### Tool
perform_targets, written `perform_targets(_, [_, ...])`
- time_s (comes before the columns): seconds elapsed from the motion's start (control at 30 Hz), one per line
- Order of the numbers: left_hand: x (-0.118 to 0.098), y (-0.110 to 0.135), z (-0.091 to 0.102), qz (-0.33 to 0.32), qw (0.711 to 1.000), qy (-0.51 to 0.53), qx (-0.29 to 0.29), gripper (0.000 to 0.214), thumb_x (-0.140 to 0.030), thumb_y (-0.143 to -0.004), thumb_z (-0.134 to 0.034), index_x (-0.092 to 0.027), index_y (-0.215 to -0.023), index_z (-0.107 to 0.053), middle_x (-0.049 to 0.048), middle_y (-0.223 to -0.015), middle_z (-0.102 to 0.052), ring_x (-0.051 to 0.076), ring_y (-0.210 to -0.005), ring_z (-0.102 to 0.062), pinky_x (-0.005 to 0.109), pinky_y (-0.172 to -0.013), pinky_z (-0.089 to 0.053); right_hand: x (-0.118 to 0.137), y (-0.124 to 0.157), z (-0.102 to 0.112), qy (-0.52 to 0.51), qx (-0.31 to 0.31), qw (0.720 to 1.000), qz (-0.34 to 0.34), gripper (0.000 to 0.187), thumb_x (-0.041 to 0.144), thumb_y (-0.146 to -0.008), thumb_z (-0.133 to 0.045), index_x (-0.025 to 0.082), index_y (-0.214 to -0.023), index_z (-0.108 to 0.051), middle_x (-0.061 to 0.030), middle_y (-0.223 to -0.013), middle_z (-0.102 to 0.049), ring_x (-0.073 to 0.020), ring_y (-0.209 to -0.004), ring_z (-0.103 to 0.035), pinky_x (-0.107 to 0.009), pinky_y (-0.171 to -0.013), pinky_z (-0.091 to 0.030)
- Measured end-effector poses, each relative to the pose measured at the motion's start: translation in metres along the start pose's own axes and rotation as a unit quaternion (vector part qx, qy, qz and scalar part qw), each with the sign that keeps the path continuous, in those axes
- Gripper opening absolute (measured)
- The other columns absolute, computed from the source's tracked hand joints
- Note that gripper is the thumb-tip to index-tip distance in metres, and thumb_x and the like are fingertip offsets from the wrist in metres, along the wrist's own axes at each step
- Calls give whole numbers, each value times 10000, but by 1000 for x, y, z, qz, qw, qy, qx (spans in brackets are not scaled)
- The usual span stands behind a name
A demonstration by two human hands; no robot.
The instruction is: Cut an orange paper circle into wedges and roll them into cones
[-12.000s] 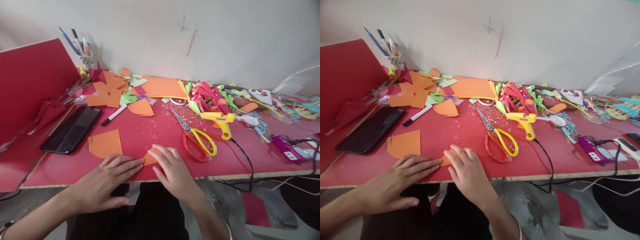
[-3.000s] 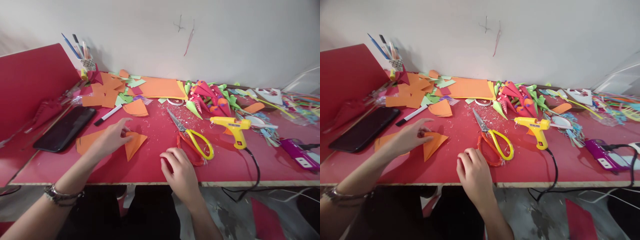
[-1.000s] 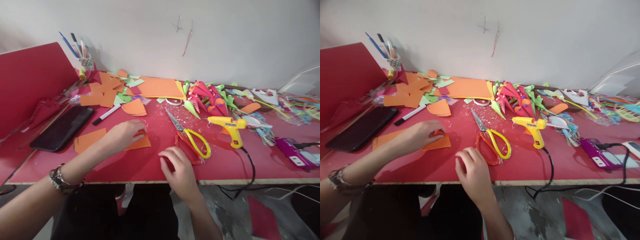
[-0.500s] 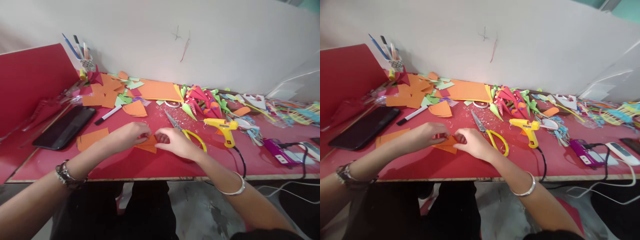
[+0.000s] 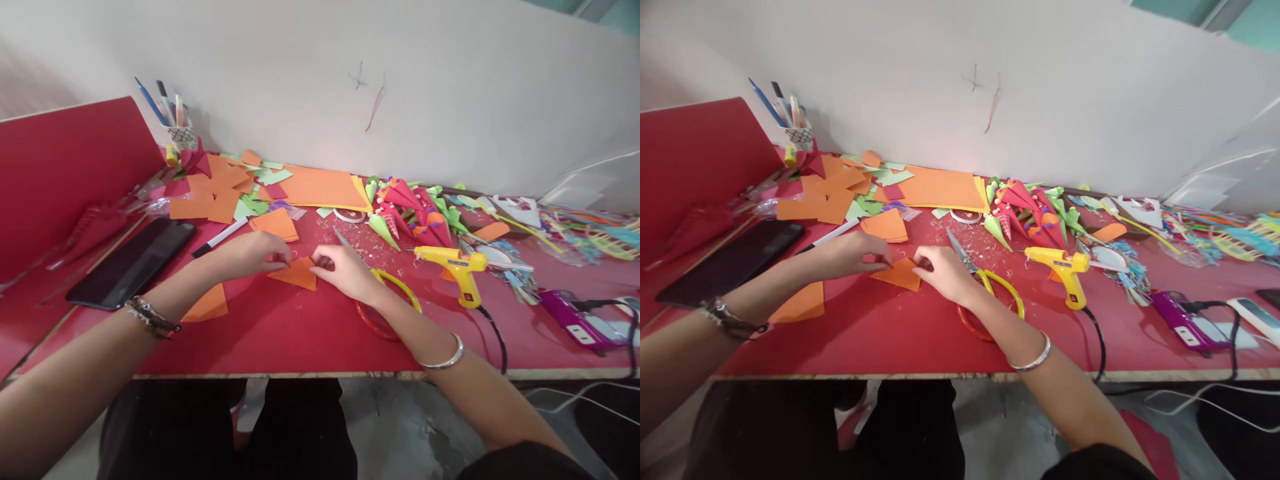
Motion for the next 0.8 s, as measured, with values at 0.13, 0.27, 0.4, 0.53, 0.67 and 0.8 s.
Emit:
perform_targets(0.13, [10,4,-3,-16,1000,-20,-16,171,-261,-823,-449,-203,-783,-605,2,-787,-633,111,-705,-556,200,-627,-379,-2,0,1,26,-8,999,25,69,130,-751,-569,158,-692,-546,16,-668,-571,-98,-615,-535,-221,-603,-414])
perform_targets(0.27, [18,11,-10,-32,998,-6,-48,198,-303,-846,-437,-216,-827,-613,15,-829,-637,128,-751,-569,225,-676,-394,0,2,2,56,8,996,63,75,122,-775,-556,162,-716,-579,-1,-722,-601,-108,-679,-558,-232,-653,-422])
perform_targets(0.4, [20,14,-13,-40,998,24,-47,198,-311,-847,-447,-224,-832,-624,15,-831,-641,133,-753,-577,236,-699,-402,1,4,-1,73,31,994,72,94,101,-786,-538,166,-774,-605,-17,-802,-620,-115,-754,-576,-241,-703,-436])
perform_targets(0.53, [18,15,-13,-40,998,39,-38,212,-302,-856,-438,-213,-837,-629,21,-847,-640,136,-758,-574,240,-697,-405,2,5,-4,80,47,992,84,131,85,-795,-520,159,-811,-628,-30,-834,-631,-119,-780,-584,-248,-719,-449])
perform_targets(0.67, [16,16,-14,-51,998,21,-26,209,-300,-858,-435,-228,-854,-632,15,-852,-648,143,-762,-575,251,-684,-404,2,5,-4,85,64,991,86,180,99,-815,-490,181,-840,-649,-28,-850,-631,-128,-798,-590,-268,-729,-462])
perform_targets(0.8, [13,15,-13,-64,998,12,-15,235,-292,-868,-410,-217,-840,-632,20,-831,-648,145,-753,-562,262,-678,-401,2,6,-5,102,83,988,86,212,89,-818,-474,167,-883,-661,-38,-864,-624,-127,-806,-581,-264,-741,-459])
Point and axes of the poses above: each hand's wrist, its own y-axis away from the middle knuckle, its own z-axis out of the back of the hand, x = y × z, the point moved 4 cm from there along -y, towards the middle knuckle
